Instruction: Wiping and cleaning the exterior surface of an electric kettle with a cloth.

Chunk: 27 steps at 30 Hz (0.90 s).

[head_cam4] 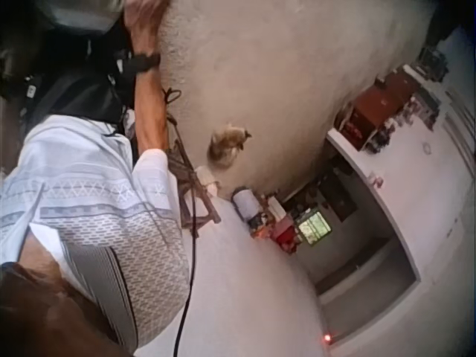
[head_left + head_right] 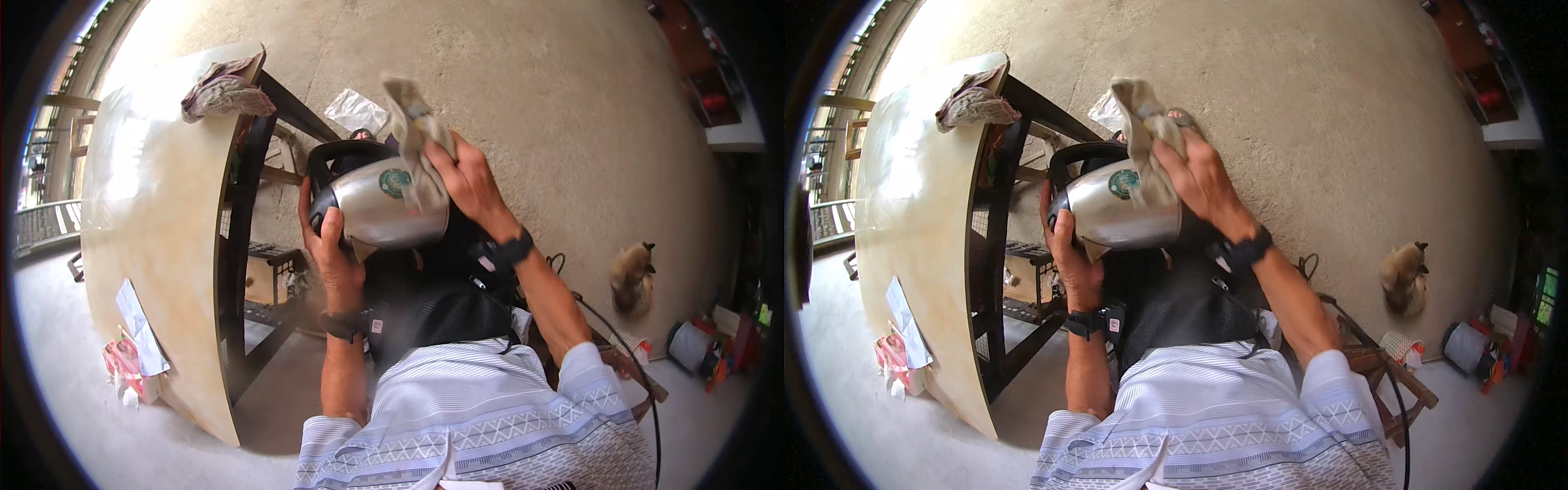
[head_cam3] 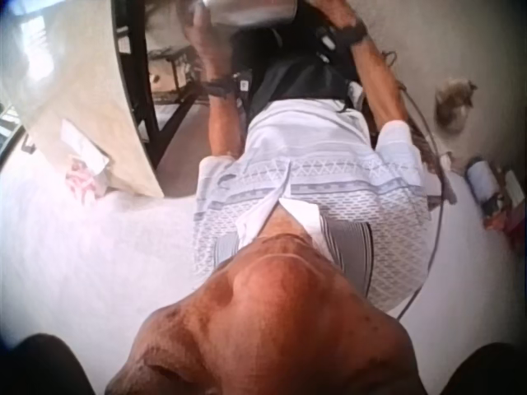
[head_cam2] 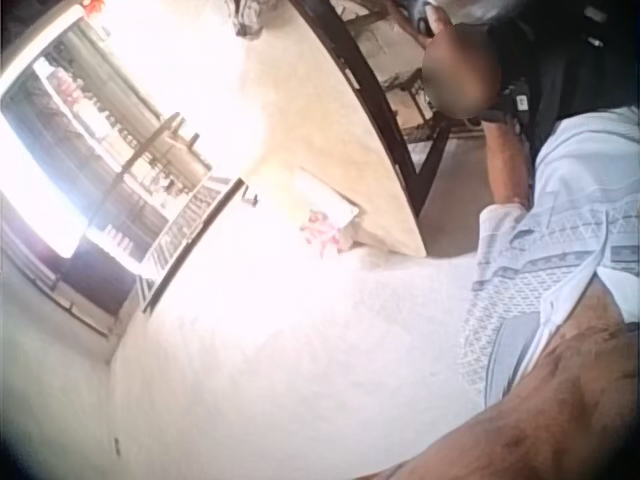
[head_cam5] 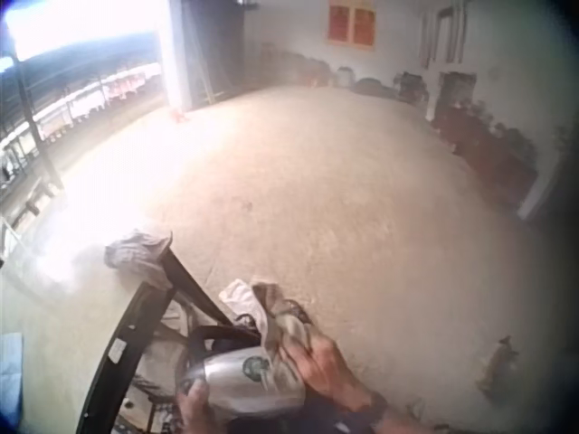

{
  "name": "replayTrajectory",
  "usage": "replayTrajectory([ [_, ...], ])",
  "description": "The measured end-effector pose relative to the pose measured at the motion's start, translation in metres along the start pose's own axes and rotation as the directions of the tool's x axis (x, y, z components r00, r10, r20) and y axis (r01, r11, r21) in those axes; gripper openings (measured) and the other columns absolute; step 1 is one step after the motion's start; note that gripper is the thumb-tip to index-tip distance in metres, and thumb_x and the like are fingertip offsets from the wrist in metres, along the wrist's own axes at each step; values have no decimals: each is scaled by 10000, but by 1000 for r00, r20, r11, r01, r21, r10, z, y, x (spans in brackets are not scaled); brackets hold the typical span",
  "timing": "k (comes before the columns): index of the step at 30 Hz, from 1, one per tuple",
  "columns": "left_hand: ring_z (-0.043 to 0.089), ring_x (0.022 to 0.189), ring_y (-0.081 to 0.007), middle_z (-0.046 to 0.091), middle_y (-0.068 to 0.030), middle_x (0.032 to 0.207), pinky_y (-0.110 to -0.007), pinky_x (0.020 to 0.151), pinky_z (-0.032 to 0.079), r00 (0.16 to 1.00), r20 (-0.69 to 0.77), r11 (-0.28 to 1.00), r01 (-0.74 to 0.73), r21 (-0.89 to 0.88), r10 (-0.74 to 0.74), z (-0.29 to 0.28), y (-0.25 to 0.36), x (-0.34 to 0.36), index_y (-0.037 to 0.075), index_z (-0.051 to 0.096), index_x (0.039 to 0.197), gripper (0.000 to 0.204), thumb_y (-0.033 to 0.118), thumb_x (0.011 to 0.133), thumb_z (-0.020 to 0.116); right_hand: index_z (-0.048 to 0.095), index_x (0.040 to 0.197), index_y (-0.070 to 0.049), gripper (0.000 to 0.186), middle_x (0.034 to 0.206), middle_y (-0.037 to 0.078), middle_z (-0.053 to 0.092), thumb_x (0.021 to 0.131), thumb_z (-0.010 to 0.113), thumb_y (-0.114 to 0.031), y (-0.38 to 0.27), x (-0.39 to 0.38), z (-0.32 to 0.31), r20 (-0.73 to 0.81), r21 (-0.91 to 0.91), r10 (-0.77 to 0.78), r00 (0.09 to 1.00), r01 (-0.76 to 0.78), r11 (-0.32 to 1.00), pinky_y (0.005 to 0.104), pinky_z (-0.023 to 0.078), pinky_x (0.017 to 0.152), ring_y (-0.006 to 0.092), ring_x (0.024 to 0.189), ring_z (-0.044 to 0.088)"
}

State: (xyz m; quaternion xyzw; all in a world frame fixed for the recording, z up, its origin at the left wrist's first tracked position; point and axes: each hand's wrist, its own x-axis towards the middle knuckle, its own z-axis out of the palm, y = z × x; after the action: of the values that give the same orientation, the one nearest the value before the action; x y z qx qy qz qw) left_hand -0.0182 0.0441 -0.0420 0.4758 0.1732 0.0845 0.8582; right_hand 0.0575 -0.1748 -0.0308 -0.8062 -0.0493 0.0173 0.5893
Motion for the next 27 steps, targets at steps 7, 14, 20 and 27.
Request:
replayTrajectory([
  [7, 659, 1170, -272, 617, -192, 1359, -426, 1037, 552, 999, -40, 999, 36, -12, -37, 15, 7, -2, 66, 366, 1652, 808, 195, 948, 742, 631, 1437, 29, 606, 1534, 214, 533, 977, 742, -350, -14, -78, -16, 186, -389, -503, 844, 534, 751, 567, 417, 1197, 437, 1409, 516],
  [14, 645, 1199, -253, 622, -178, 1353, -393, 1072, 523, 998, -33, 984, -45, 171, 51, 20, 7, -2, 55, 355, 1664, 833, 181, 931, 732, 618, 1429, 51, 574, 1485, 227, 580, 986, 752, -289, -8, -30, -7, 127, -238, -260, 957, 284, 929, 487, 456, 1170, 421, 1378, 551],
  [20, 607, 1256, -220, 553, -170, 1474, -371, 1096, 502, 999, 16, 970, -40, 240, 37, 17, 19, -10, 31, 335, 1668, 924, 197, 895, 813, 651, 1360, 34, 478, 1356, 243, 671, 1046, 699, -323, 6, 0, -7, 148, -139, -1, 989, 21, 990, 455, 513, 1078, 421, 1255, 646],
  [27, 506, 1484, -356, 444, -203, 1636, -455, 1236, 406, 829, 535, 756, -246, 606, -159, -37, 59, 6, 73, 275, 1711, 1412, 330, 575, 1073, 756, 1168, -6, 415, 1035, 254, 768, 1041, 639, -383, 21, 26, -9, 118, -177, 126, 985, -104, 979, 447, 568, 866, 419, 961, 746],
])
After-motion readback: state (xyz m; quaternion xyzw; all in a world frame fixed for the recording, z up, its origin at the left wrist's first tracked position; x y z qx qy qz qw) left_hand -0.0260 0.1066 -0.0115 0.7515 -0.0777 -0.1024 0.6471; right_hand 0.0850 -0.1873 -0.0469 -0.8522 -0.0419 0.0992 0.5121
